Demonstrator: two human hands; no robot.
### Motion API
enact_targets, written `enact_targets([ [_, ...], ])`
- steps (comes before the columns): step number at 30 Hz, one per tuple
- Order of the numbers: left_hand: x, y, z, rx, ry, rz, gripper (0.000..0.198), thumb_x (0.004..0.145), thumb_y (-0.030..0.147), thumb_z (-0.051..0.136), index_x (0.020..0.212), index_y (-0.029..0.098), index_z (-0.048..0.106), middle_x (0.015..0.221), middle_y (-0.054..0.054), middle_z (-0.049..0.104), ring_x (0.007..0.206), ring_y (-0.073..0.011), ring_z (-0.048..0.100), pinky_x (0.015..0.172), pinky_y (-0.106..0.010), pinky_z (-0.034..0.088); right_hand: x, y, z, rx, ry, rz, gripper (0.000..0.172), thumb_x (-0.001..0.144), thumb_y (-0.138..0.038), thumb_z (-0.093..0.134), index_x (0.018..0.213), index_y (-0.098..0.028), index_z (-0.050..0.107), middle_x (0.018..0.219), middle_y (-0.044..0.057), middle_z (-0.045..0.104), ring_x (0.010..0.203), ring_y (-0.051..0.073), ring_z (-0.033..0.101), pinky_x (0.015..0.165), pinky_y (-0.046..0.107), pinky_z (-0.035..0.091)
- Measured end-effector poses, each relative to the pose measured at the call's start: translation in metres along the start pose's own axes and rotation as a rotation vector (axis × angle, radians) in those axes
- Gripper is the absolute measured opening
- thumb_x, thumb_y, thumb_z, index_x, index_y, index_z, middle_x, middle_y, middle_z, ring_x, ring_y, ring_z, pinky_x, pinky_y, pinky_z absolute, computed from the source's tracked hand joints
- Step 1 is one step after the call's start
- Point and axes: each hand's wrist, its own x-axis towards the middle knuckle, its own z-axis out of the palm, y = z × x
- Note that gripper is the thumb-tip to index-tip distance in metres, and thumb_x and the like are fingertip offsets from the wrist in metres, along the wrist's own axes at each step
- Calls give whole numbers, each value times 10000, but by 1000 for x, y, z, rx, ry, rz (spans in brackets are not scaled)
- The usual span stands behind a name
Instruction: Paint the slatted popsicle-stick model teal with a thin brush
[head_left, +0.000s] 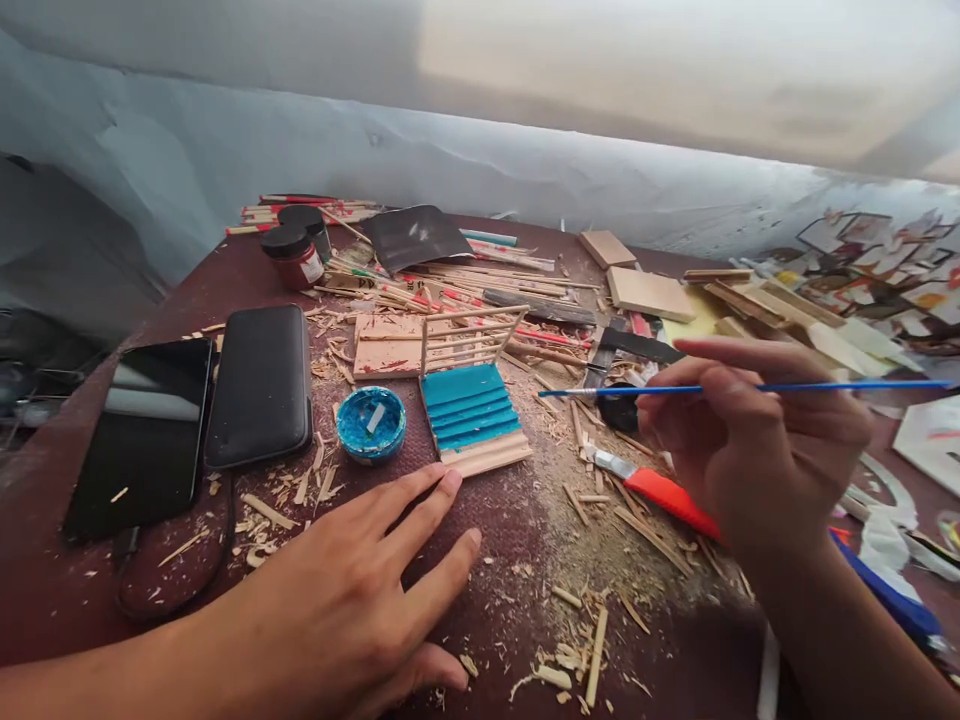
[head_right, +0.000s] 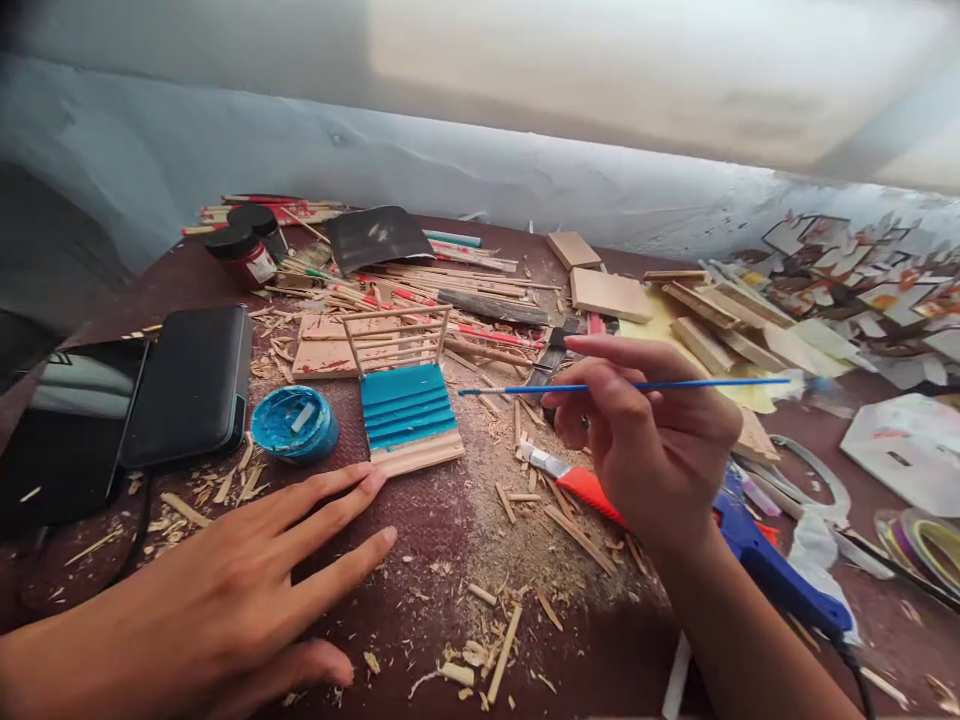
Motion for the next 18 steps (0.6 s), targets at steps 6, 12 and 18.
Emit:
enact_targets([
  [6,-5,-6,0,74,11,53,553,1126,543,406,1347,115,678,1405,-271,685,1351,-386,670,1018,-488,641,-8,5,-10,64,-200,161,215,1036,-298,673,990,-290,883,785,35,782,519,128,645,420,276,474],
  [12,0,-9,0,102,30,71,531,1136,533,383,1337,128,661,1379,-229,715,1318,-344,700,1008,-455,638,-12,7,-14,-52,-172,224,55,936,-256,820,885,-276,822,748,-6,737,537,112,632,457,244,483],
  [18,-4,-9,3,105,24,47,387,1136,385,456,1366,140,648,1398,-211,711,1325,-327,692,1035,-436,621,-13,-3,-7,-131,-197,210,75,880,-170,806,889,-243,792,632,-21,704,434,114,614,385,221,481],
])
